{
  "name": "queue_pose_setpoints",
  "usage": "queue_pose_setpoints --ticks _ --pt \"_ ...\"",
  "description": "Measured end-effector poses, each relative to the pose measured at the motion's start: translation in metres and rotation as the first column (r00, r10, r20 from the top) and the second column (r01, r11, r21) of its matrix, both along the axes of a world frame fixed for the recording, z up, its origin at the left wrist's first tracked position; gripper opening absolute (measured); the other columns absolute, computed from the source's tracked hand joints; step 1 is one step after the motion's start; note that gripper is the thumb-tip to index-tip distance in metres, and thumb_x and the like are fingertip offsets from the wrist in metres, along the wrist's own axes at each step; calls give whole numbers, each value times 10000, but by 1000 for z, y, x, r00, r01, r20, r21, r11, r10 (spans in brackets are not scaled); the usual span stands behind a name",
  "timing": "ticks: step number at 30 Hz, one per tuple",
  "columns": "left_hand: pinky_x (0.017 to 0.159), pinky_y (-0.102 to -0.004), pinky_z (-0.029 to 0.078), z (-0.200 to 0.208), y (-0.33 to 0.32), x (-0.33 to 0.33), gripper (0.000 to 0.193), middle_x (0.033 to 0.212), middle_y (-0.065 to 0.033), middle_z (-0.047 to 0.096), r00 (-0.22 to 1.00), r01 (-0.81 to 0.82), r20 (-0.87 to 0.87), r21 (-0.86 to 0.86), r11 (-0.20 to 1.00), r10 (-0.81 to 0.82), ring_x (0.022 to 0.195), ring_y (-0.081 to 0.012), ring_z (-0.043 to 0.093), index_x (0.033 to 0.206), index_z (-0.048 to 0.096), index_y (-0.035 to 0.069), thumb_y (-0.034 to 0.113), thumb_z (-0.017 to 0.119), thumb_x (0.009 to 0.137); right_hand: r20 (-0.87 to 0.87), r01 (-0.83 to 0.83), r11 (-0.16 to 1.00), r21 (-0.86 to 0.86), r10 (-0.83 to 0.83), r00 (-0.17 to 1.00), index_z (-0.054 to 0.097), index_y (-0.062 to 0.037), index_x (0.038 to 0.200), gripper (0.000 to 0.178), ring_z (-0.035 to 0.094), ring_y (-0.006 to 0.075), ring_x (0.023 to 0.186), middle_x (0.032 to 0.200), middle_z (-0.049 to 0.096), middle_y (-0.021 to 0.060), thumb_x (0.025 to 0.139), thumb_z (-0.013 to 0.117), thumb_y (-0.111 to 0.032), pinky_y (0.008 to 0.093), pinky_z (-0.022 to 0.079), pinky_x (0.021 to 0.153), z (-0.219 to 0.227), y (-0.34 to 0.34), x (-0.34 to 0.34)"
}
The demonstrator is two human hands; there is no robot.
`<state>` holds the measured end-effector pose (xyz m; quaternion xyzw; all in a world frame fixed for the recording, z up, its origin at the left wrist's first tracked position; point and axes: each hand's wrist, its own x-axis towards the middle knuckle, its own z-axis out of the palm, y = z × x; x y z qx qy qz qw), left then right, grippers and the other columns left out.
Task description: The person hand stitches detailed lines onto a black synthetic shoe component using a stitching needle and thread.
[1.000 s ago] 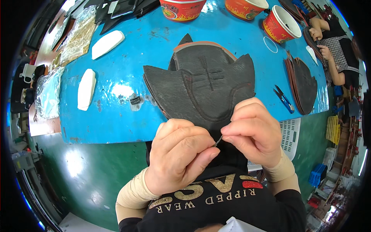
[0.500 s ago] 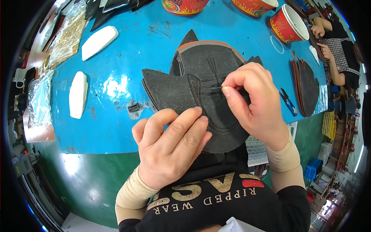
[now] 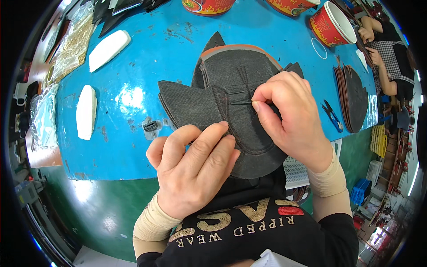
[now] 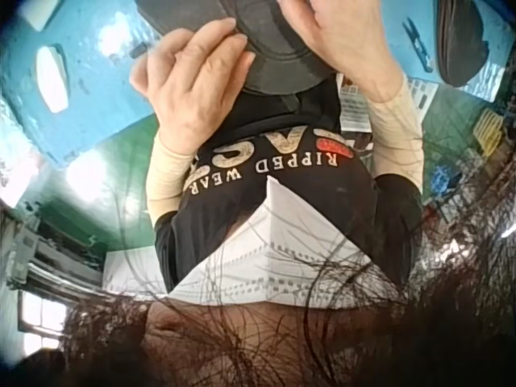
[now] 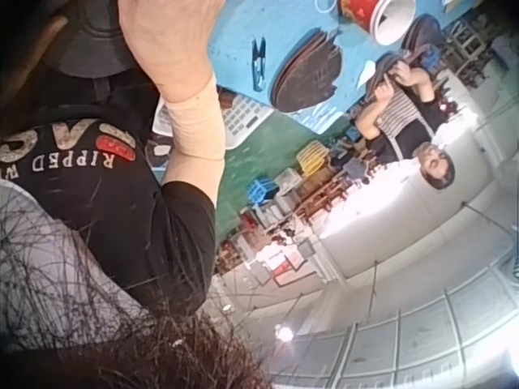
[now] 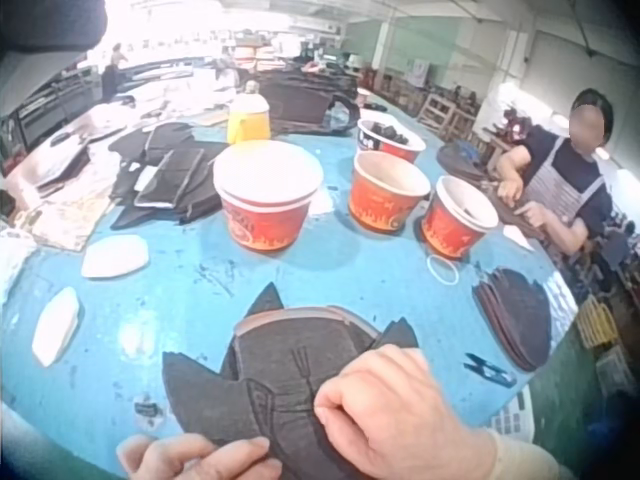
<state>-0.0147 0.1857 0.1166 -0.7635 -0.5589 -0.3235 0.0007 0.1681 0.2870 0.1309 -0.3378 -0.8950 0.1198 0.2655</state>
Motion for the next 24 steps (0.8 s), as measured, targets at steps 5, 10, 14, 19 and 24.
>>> queue_pose_setpoints --ticks 5,10,14,19,24 --pt "821 -337 343 7 6 2 268 1121 -1 667 998 40 -50 4 999 -40 896 -196 558 923 687 131 160 776 672 -5 13 1000 14 -13 1000 550 -76 871 192 558 230 802 820 569 38 763 684 9 348 392 739 -1 -1 -1" --pt "861 -352 338 9 16 6 283 1164 -11 654 988 57 -145 -19 998 -59 951 -191 559 954 640 127 134 748 693 -1 28 999 15 -28 1000 553 -77 862 193 555 233 787 808 566 38 750 688 6 352 392 733 -2 0 -3" --pt "893 -367 330 7 16 11 283 1173 -29 650 981 38 -190 -40 998 -45 979 -191 562 984 588 118 104 706 728 -16 42 999 19 -42 999 558 -79 849 185 552 230 782 801 564 35 748 690 3 354 390 730 -2 -1 -5" --pt "909 -364 328 4 18 12 262 1179 -34 647 979 36 -198 -24 999 -40 967 -195 567 980 569 115 79 683 747 -32 22 997 69 -20 999 576 -98 866 193 543 233 791 822 552 30 739 712 -45 360 377 721 -4 -1 -1" --pt "926 -367 331 1 18 9 268 1176 -24 649 979 46 -198 -24 999 -50 960 -196 570 991 562 108 65 677 752 -118 286 958 17 -282 952 667 -76 991 190 602 241 920 980 631 82 805 701 -50 346 474 791 15 -14 32"
